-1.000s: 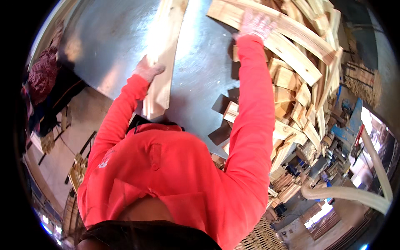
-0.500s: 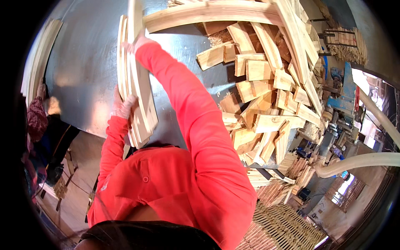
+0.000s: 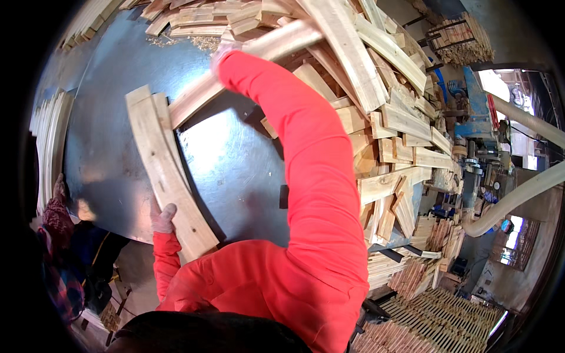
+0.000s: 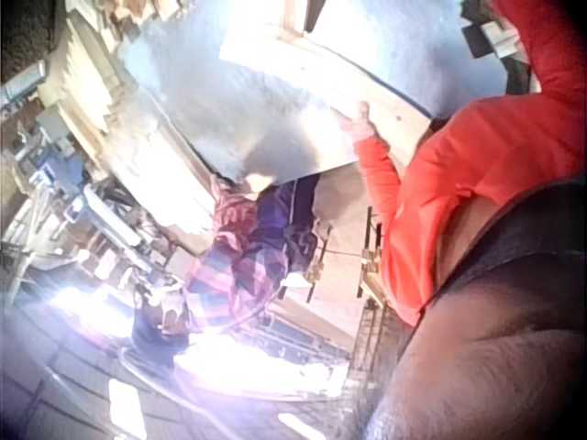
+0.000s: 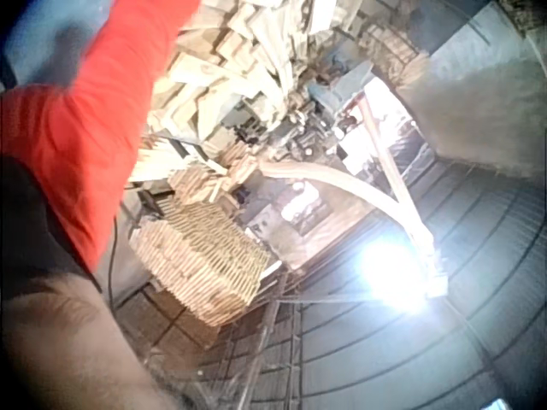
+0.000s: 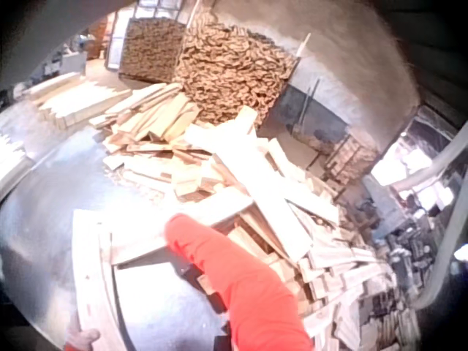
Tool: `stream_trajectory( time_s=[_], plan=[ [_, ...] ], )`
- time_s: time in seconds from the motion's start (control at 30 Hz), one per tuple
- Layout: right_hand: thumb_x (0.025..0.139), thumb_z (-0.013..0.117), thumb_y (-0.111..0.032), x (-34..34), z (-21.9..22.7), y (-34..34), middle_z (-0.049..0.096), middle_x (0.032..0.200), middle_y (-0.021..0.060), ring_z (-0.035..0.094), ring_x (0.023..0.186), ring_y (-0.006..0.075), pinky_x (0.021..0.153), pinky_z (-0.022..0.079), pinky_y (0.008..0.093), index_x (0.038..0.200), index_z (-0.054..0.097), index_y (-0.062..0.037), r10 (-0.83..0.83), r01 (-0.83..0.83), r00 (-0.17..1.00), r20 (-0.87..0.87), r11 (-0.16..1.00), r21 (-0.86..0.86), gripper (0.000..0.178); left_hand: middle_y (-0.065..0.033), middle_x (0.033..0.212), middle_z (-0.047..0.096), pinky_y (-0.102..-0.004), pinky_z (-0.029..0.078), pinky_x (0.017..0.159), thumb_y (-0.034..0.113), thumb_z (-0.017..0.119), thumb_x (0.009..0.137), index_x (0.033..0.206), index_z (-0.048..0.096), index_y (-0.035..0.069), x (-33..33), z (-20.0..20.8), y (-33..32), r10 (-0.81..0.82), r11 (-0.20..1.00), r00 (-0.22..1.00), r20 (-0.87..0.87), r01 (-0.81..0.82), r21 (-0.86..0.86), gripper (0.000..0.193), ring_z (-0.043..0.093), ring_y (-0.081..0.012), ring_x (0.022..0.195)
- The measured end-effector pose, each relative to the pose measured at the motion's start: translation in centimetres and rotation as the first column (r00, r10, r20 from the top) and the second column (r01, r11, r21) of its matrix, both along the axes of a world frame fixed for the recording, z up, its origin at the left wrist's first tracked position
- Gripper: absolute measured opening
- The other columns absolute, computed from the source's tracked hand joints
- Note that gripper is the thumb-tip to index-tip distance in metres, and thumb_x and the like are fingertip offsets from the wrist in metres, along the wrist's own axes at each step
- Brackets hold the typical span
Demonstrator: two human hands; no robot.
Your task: The person sorts wooden planks on a metal table, picking up pieces and placing them into separate piles. The person handles the wood by hand, moving items from a central pile to organized stacks.
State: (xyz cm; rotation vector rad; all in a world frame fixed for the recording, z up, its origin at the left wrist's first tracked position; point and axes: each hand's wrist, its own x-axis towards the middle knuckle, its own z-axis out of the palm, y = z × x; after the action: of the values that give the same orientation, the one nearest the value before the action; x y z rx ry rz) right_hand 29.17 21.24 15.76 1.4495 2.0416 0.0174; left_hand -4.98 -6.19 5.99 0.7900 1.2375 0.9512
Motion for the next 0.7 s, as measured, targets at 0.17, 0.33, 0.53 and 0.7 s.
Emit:
stream_trajectory(
  time_s=[0.17, 0.33, 0.53, 0.7],
  plan=[
    [0.069, 0.078, -0.032, -3.5, -2.2, -5.4, 0.062, 0.118, 0.0203, 0.065, 0.102, 0.0326, 0.082, 0.054, 0.0437, 0.147, 0.03, -0.0093, -0.363, 0.154, 0.762, -0.536, 0.906, -0.394, 0.095, -0.0115, 0.127, 0.053, -0.0347, 0.049, 0.089, 0.009, 0.071, 0.076, 0.144, 0.032, 0.003, -4.3, 0.4, 0.2, 0.218, 0.971, 0.971, -0.103, -0.204, 0.126, 0.079, 0.057, -0.0238, 0.107],
    [0.073, 0.067, -0.057, -12.7, -7.7, -10.0, 0.057, 0.125, 0.0266, 0.06, 0.111, 0.0346, 0.098, 0.045, 0.0366, 0.151, 0.015, -0.0064, -0.692, 0.257, 0.15, -0.706, 0.717, -0.648, 0.107, -0.0157, 0.126, 0.053, -0.0356, 0.048, 0.093, 0.007, 0.072, 0.075, 0.146, 0.026, 0.003, -2.6, 2.2, 1.8, 0.129, 0.992, 0.839, -0.529, -0.111, 0.066, 0.085, 0.056, -0.0266, 0.109],
    [0.085, 0.053, -0.059, -20.5, -6.5, -13.9, 0.058, 0.123, 0.0246, 0.056, 0.117, 0.0378, 0.099, 0.042, 0.0436, 0.135, 0.041, -0.0002, -0.581, 0.217, 0.391, -0.714, 0.812, -0.542, 0.077, -0.0307, 0.135, 0.044, -0.0439, 0.039, 0.102, 0.045, 0.076, 0.07, 0.147, 0.013, -0.001, -0.6, 0.7, 1.6, -0.093, 0.973, 0.271, -0.958, 0.229, -0.029, 0.11, 0.047, -0.0431, 0.122],
    [0.066, 0.073, -0.052, -6.0, -2.5, -12.3, 0.058, 0.121, 0.023, 0.05, 0.121, 0.0388, 0.102, 0.039, 0.0469, 0.138, 0.041, -0.0111, 0.031, 0.165, 0.881, -0.472, 0.914, 0.37, 0.089, -0.0305, 0.128, 0.049, -0.0453, 0.045, 0.096, 0.039, 0.081, 0.065, 0.148, 0.011, 0.002, 2.0, 3.7, 1.7, -0.124, 0.992, 0.35, -0.928, 0.027, -0.122, 0.114, 0.054, -0.0418, 0.114]
  ],
)
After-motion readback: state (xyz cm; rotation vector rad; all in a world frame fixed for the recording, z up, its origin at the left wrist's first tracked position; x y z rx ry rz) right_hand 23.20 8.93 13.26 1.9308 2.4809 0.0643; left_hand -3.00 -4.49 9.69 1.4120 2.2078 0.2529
